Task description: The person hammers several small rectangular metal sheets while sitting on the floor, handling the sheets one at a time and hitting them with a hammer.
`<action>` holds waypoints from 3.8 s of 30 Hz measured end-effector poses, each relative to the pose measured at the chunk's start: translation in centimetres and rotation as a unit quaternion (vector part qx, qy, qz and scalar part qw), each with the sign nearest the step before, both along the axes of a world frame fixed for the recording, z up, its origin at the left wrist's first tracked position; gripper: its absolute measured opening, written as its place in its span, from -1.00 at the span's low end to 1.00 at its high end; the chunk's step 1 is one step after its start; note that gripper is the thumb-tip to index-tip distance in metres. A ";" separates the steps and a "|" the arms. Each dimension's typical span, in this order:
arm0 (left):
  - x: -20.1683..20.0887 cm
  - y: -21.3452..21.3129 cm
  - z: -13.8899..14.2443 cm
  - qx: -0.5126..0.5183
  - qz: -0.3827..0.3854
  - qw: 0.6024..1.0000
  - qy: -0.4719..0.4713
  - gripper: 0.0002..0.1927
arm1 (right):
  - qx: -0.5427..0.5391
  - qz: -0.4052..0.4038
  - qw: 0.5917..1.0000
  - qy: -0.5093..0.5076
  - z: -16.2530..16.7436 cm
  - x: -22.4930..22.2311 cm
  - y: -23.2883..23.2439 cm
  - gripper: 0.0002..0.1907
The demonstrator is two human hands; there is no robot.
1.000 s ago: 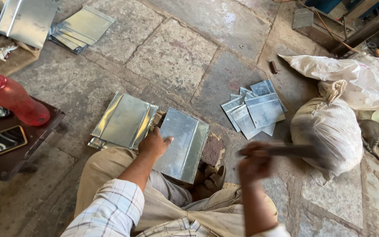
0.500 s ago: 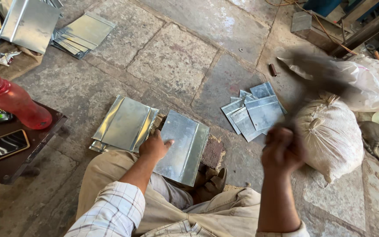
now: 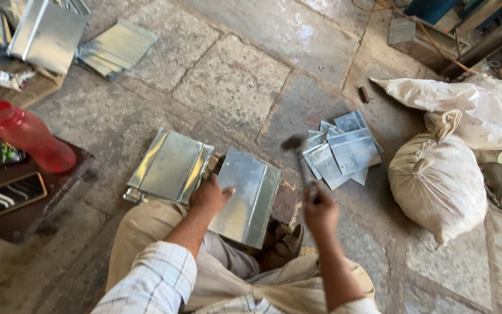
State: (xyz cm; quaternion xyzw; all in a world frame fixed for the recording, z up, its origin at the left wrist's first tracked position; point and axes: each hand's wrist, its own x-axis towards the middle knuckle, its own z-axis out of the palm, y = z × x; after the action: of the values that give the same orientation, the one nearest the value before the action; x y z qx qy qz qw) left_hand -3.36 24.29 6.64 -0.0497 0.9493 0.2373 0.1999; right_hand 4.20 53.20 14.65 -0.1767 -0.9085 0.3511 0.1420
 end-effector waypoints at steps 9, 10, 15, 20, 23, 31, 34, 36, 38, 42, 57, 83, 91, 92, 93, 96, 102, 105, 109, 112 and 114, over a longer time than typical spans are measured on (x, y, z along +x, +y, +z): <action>-0.2 0.0 -0.2 0.004 -0.004 1.000 0.009 -0.12 | -0.119 0.123 0.834 0.525 11.8 -0.5 1.6 -0.72; -0.2 0.0 0.0 0.007 0.000 1.000 0.004 -0.13 | -0.124 0.139 0.806 0.561 9.8 -0.8 1.1 -0.78; 0.1 -0.1 0.2 0.011 0.000 1.000 0.002 -0.14 | 0.045 0.140 0.943 0.297 -3.6 1.0 -2.5 -0.84; 0.2 0.0 -0.1 0.002 0.000 0.999 0.041 -0.06 | -0.074 -0.055 0.988 -0.127 -2.4 -0.1 -1.3 -0.66; 0.1 0.0 -0.1 0.001 -0.013 1.000 0.000 -0.13 | 0.060 -0.069 0.995 -0.048 4.8 -1.3 0.0 -0.57; -0.1 0.0 0.7 -0.008 -0.015 1.000 -0.022 -0.09 | -0.098 0.100 0.810 0.569 5.8 -2.3 1.1 -0.68; 0.1 0.1 0.8 -0.008 -0.010 1.000 -0.027 -0.09 | -0.096 0.167 0.873 0.447 -3.2 -1.1 -0.3 -0.77; 0.2 0.1 0.8 -0.006 -0.008 1.000 -0.010 -0.08 | 0.089 0.123 0.968 0.197 -7.6 -0.2 -0.8 -0.81; 0.2 0.1 0.8 -0.003 -0.004 1.000 0.025 -0.05 | 0.025 0.050 0.997 0.059 -8.9 -0.2 -0.8 -0.66; 0.1 -0.1 0.4 -0.007 -0.007 1.000 -0.012 -0.07 | -0.101 0.004 0.995 -0.016 -3.0 -1.1 0.0 -0.41; 0.4 0.1 1.3 -0.003 0.007 1.000 0.004 -0.06 | -0.033 0.017 0.987 -0.154 -8.8 -1.0 -0.5 -0.64; 1.1 0.0 9.9 -0.013 -0.186 0.932 0.310 -0.81 | -0.494 -0.018 0.831 -0.255 -7.4 9.1 3.7 -0.93; 1.1 0.2 5.4 0.058 0.221 0.938 0.262 -0.43 | -0.465 -0.033 0.850 -0.245 -5.9 9.6 2.2 -0.91; 1.1 0.3 5.4 0.117 0.327 0.928 0.138 -0.31 | -0.456 -0.038 0.854 -0.248 -5.8 9.7 2.0 -0.91; 1.4 0.6 5.5 0.147 0.305 0.941 0.013 -0.28 | -0.447 -0.044 0.857 -0.253 -5.6 9.8 1.7 -0.91; 3.4 1.1 5.6 0.196 0.234 0.949 -0.077 -0.29 | -0.416 -0.056 0.873 -0.248 -5.3 9.9 1.0 -0.90; 3.9 -0.8 3.5 0.256 0.164 0.952 -0.040 -0.19 | -0.278 -0.087 0.937 -0.190 -3.4 9.2 -1.3 -0.70; 2.7 -0.5 1.2 0.194 0.136 0.971 0.036 0.01 | -0.194 -0.075 0.967 -0.149 -1.1 8.2 -2.6 -0.62; 1.5 -1.1 -0.3 0.132 0.138 0.972 0.135 0.25 | -0.303 -0.057 0.951 -0.013 1.9 7.7 -3.4 -0.51; 0.7 -2.2 -0.1 0.324 0.171 0.925 -0.100 -0.28 | -0.285 -0.042 0.957 0.042 3.2 8.5 -2.8 -0.48; 0.3 -2.3 0.4 0.277 0.135 0.942 -0.133 -0.25 | -0.256 -0.026 0.964 0.073 3.6 9.1 -2.1 -0.48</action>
State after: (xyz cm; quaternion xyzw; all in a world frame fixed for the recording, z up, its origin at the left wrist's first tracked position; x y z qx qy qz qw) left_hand -3.09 22.00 7.04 -0.1509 0.7954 0.5067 0.2963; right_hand 13.30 51.07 18.21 -0.2044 -0.7705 0.5804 0.1665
